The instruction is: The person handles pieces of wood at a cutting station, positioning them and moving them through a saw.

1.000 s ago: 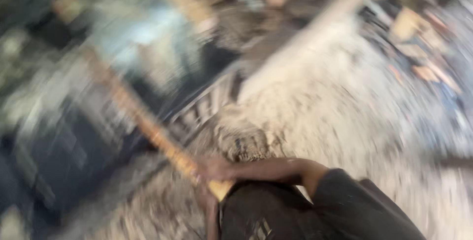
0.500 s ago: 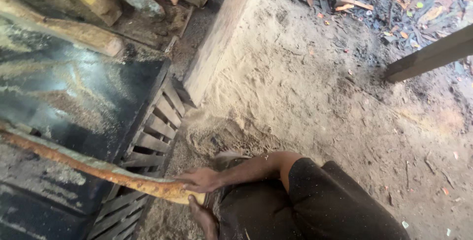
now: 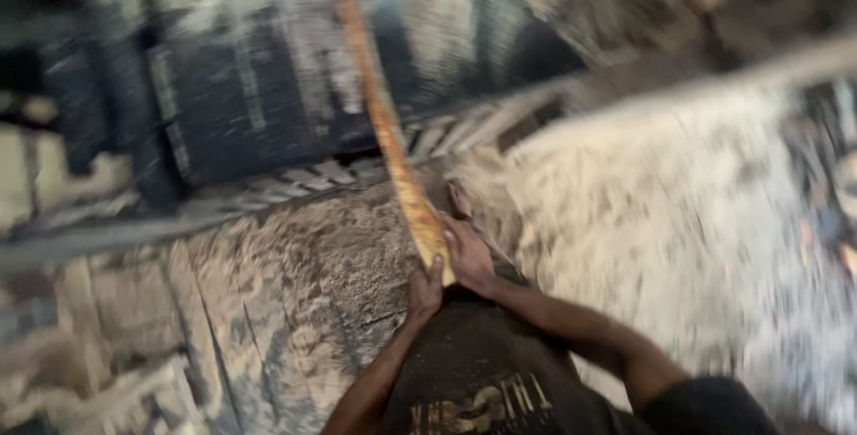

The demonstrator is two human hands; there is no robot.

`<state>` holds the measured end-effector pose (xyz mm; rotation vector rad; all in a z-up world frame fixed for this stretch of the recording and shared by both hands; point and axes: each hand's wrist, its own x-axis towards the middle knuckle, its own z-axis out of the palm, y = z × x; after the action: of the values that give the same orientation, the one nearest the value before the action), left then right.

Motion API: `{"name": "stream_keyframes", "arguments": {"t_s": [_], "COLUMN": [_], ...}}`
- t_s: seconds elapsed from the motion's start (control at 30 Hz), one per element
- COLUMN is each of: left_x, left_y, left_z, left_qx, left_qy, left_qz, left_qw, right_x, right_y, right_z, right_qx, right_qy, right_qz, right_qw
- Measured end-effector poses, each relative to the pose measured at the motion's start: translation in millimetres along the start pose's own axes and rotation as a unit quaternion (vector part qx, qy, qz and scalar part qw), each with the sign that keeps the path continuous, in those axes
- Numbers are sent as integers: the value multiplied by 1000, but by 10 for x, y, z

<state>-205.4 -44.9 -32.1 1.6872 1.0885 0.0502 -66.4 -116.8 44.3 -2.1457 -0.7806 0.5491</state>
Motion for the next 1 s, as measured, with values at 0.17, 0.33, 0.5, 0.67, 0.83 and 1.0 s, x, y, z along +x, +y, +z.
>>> {"name": "stream_keyframes", "arguments": {"t_s": [0.17, 0.33, 0.5, 0.67, 0.83, 1.0], "left_x": [161, 380, 602, 770, 919, 1089], "left_y": [184, 467, 732, 878, 1023, 1119], "left_z": [-8, -185, -312, -376, -379, -387], "left_qx": [-7, -31, -61, -74, -63, -125], "left_qy": [-28, -55, -80, -50, -50, -16], "left_qz": [13, 25, 28, 33, -34, -24], "left_qw": [999, 998, 995, 995, 996, 992], "right_x": [218, 525, 778, 994, 1172, 1462], "right_y": [-35, -6, -23, -46, -109, 30], "right_z": [-88, -8, 15, 8, 23, 107], "right_qx": [-104, -8, -16, -10, 14, 49], "right_qy": [82, -23, -4, 29, 75, 157], "right_qz": [-177, 31, 19, -6, 16, -124], "right_qw": [975, 999, 1000, 1000, 997, 978]}}
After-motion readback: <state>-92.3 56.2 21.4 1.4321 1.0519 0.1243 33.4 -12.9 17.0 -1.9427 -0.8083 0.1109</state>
